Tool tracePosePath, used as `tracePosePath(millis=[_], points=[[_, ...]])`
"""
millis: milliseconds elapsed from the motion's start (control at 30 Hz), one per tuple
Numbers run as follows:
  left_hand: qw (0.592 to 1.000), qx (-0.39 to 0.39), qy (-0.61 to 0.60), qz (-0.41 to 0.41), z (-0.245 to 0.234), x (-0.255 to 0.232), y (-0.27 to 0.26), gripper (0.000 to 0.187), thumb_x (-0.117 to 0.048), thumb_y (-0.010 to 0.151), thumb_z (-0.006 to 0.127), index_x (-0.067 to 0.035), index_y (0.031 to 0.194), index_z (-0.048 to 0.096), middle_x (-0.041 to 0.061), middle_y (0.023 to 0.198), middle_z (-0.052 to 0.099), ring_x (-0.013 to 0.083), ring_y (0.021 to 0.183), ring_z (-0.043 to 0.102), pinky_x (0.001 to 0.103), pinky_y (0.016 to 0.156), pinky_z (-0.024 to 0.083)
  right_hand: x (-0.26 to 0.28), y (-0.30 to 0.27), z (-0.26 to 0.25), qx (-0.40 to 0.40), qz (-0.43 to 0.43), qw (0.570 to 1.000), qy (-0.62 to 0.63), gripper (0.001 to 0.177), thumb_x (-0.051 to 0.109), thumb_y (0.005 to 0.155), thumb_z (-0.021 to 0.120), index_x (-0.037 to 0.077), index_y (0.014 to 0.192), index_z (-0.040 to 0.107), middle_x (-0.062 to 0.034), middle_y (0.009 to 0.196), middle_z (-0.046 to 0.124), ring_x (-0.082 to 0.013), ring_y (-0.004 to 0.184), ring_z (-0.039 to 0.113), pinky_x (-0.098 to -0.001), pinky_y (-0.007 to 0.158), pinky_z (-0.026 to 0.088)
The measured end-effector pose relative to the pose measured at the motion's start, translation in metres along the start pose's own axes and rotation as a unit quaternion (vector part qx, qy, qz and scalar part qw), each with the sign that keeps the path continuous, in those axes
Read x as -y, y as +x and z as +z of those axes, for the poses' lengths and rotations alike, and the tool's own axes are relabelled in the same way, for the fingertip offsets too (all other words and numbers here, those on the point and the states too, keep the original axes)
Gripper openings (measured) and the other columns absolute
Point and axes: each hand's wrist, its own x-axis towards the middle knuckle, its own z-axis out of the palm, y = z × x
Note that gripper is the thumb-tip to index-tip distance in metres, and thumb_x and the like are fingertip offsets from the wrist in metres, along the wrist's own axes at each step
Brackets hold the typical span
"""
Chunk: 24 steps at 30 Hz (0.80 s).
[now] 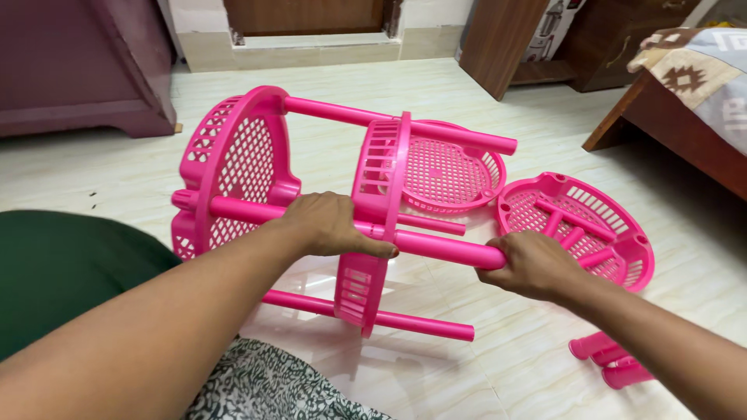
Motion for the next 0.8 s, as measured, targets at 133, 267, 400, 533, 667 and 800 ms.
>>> tracePosePath(millis=[133, 267, 400, 533, 667, 800], points=[[0.999, -0.024, 0.019, 0.02, -0.001, 0.003, 0.005, 0.112, -0.099, 0.049, 0.063, 0.001, 0.1, 0.074, 0.021, 0.103, 0.073, 0.0338, 0.102, 0.071, 0.045, 0.091, 0.055, -0.006, 0.008, -0.004, 0.063, -0.031, 0.996, 0.052, 0.037, 0.045, 0.076, 0.081, 0.011, 0.09, 0.079, -0.0058, 0.064, 0.073, -0.0199, 0.059, 0.071, -0.0393, 0.062, 0.055], [1.0, 0.001, 0.005, 0.017, -0.003, 0.009, 0.006, 0.105, -0.095, 0.046, 0.063, -0.003, 0.096, 0.078, 0.019, 0.099, 0.077, 0.0334, 0.098, 0.074, 0.045, 0.089, 0.056, -0.006, 0.035, -0.02, 0.264, 0.02, 0.95, 0.167, 0.047, 0.039, 0.08, 0.09, -0.005, 0.09, 0.075, -0.0136, 0.067, 0.071, -0.0245, 0.058, 0.066, -0.0412, 0.058, 0.053], [1.0, 0.004, 0.02, 0.016, -0.007, 0.011, 0.011, 0.106, -0.096, 0.049, 0.063, -0.001, 0.094, 0.079, 0.019, 0.099, 0.077, 0.0329, 0.098, 0.075, 0.044, 0.089, 0.057, 0.008, 0.032, -0.005, 0.136, -0.005, 0.989, 0.06, 0.034, 0.032, 0.078, 0.084, 0.0, 0.088, 0.077, -0.0107, 0.065, 0.071, -0.021, 0.056, 0.066, -0.0354, 0.056, 0.051], [1.0, -0.009, 0.0, 0.027, -0.006, 0.013, 0.01, 0.102, -0.094, 0.048, 0.064, -0.005, 0.095, 0.078, 0.018, 0.1, 0.076, 0.0333, 0.098, 0.074, 0.045, 0.089, 0.056, 0.016, 0.018, 0.002, -0.044, -0.028, 0.998, -0.039, 0.021, 0.03, 0.078, 0.079, 0.01, 0.085, 0.079, -0.0078, 0.065, 0.07, -0.0175, 0.055, 0.062, -0.0331, 0.057, 0.047], [1.0, 0.009, -0.002, 0.012, -0.009, 0.01, 0.01, 0.102, -0.092, 0.048, 0.067, -0.005, 0.097, 0.078, 0.017, 0.101, 0.077, 0.0323, 0.1, 0.074, 0.045, 0.087, 0.057, 0.009, 0.026, -0.016, 0.205, -0.004, 0.962, 0.178, 0.034, 0.031, 0.079, 0.084, -0.002, 0.082, 0.075, -0.0114, 0.064, 0.067, -0.0177, 0.053, 0.06, -0.036, 0.053, 0.05], [1.0, 0.011, -0.014, 0.015, -0.013, 0.012, 0.008, 0.102, -0.092, 0.048, 0.066, -0.002, 0.095, 0.081, 0.018, 0.1, 0.078, 0.0332, 0.097, 0.076, 0.044, 0.086, 0.057, 0.009, 0.041, -0.021, 0.254, 0.008, 0.95, 0.179, 0.036, 0.026, 0.08, 0.084, -0.006, 0.086, 0.07, -0.0124, 0.064, 0.065, -0.0208, 0.051, 0.059, -0.0386, 0.051, 0.048]])
